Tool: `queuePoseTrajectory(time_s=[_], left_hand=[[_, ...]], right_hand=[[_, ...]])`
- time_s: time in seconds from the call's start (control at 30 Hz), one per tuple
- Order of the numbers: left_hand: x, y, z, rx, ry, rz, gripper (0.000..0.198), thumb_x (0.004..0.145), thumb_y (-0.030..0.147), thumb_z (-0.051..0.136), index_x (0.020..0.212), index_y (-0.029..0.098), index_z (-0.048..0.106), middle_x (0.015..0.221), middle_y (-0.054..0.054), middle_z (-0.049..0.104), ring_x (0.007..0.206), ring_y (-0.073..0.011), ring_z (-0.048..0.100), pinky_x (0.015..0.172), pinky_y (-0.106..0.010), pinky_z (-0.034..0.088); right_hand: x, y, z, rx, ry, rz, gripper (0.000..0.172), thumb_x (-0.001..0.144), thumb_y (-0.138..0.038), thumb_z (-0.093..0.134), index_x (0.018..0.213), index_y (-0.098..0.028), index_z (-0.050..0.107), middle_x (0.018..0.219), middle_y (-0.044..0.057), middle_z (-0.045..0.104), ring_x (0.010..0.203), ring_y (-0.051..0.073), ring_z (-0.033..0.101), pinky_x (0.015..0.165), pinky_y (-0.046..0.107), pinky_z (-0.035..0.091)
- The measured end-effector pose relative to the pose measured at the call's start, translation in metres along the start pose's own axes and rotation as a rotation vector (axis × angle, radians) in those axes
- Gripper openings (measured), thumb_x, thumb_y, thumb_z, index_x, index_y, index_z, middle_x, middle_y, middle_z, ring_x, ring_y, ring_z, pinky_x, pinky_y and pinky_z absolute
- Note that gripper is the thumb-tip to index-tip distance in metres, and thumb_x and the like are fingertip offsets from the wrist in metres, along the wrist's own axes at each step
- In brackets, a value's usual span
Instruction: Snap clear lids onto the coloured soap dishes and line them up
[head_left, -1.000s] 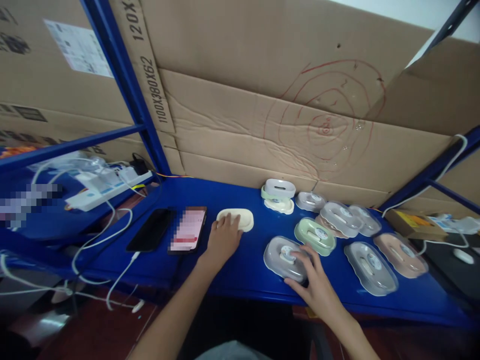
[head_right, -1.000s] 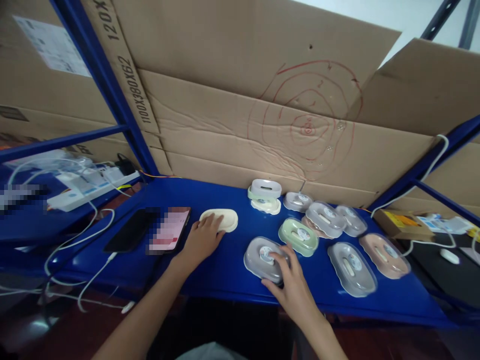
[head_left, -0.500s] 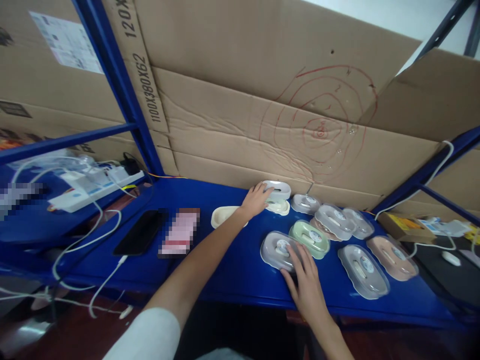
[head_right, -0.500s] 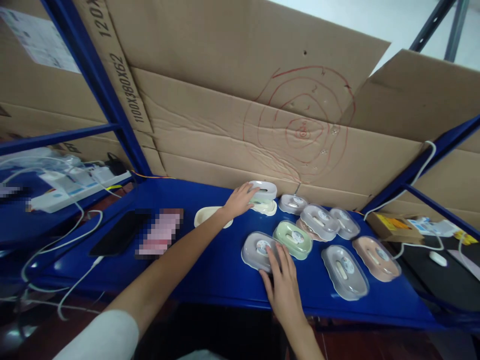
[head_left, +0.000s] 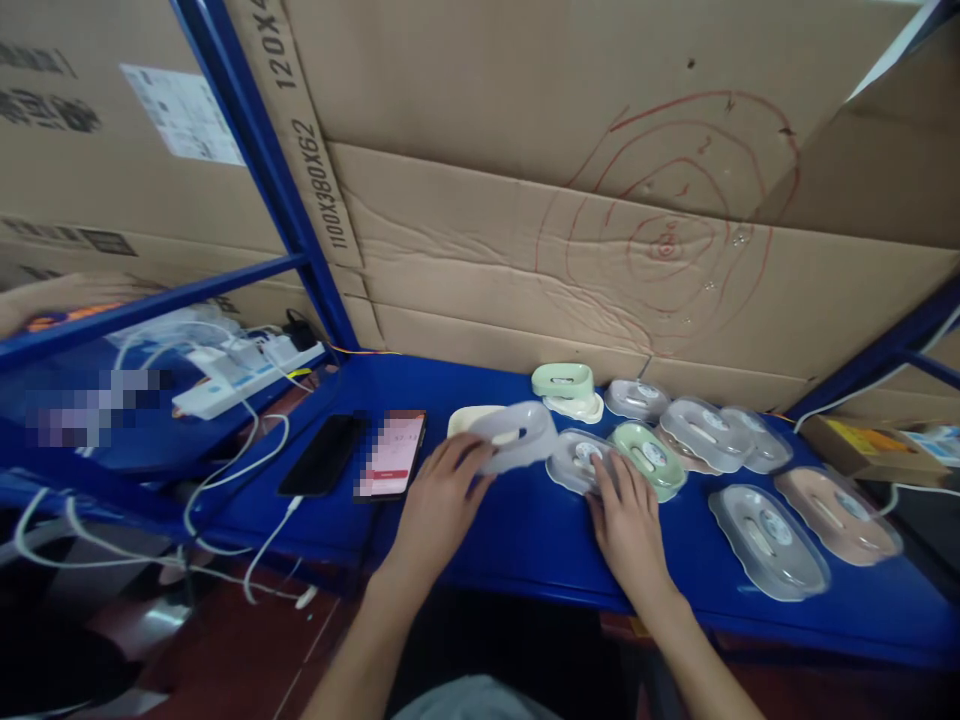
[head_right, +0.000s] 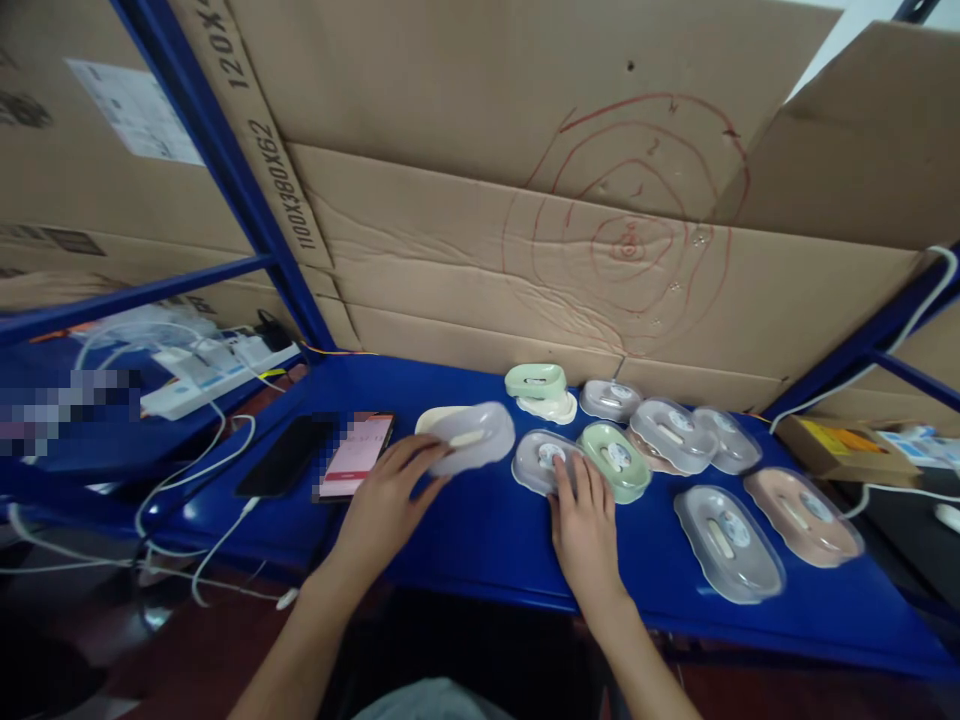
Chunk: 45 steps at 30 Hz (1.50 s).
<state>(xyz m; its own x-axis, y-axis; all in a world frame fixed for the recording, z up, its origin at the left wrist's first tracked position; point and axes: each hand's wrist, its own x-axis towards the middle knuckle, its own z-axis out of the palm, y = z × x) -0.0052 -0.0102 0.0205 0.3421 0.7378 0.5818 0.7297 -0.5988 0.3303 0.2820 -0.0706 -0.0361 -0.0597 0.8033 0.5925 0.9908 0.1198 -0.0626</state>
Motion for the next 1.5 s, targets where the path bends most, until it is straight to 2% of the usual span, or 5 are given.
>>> queuePoseTrajectory(time_s=[0.3,0.57,0.87,1.1,1.5], left_hand=[[-0.089,-0.009,-0.006,0.029,-0.150,0.008,0.029,0.096,0.019,0.067,0.124,0.028,0.070,0.133,-0.010,0.069,0.128,-0.0332,0.066,0.100,-0.051,0.061],[-0.090,-0.020,-0.005,-0.120,-0.032,-0.057,0.017,0.099,0.028,0.069,0.115,0.027,0.072,0.128,-0.009,0.067,0.128,-0.0312,0.064,0.104,-0.050,0.060],[-0.066,-0.014,-0.001,-0.116,0.257,-0.184,0.021,0.105,0.026,0.060,0.125,0.028,0.065,0.127,-0.009,0.064,0.125,-0.0276,0.065,0.113,-0.051,0.055],[-0.023,-0.038,0.031,-0.114,0.062,-0.073,0.021,0.106,0.027,0.053,0.122,0.022,0.066,0.131,-0.013,0.063,0.131,-0.0293,0.063,0.114,-0.051,0.054],[-0.030,-0.039,0.034,-0.105,-0.078,-0.005,0.026,0.099,0.019,0.063,0.124,0.023,0.064,0.137,-0.011,0.066,0.139,-0.0305,0.059,0.116,-0.053,0.052]], right_hand=[[0.070,-0.035,0.004,0.242,-0.197,-0.422,0.056,0.105,-0.012,0.040,0.159,-0.026,0.049,0.158,0.008,0.056,0.150,0.026,0.047,0.124,0.053,0.039],[0.124,-0.077,0.054,0.235,-0.375,-0.494,0.034,0.101,-0.015,0.060,0.134,-0.018,0.070,0.131,0.015,0.074,0.128,0.029,0.066,0.115,0.053,0.043],[0.113,-0.058,0.020,0.343,-0.392,-0.465,0.022,0.105,-0.017,0.054,0.114,-0.018,0.074,0.100,0.008,0.079,0.098,0.022,0.073,0.102,0.037,0.049],[0.116,-0.048,0.012,0.359,-0.208,-0.365,0.044,0.111,-0.034,0.045,0.153,-0.025,0.056,0.151,0.010,0.062,0.141,0.028,0.056,0.117,0.049,0.044],[0.097,-0.074,0.025,0.235,-0.456,-0.566,0.036,0.101,-0.024,0.066,0.138,-0.022,0.069,0.136,0.013,0.071,0.132,0.028,0.063,0.111,0.047,0.046]])
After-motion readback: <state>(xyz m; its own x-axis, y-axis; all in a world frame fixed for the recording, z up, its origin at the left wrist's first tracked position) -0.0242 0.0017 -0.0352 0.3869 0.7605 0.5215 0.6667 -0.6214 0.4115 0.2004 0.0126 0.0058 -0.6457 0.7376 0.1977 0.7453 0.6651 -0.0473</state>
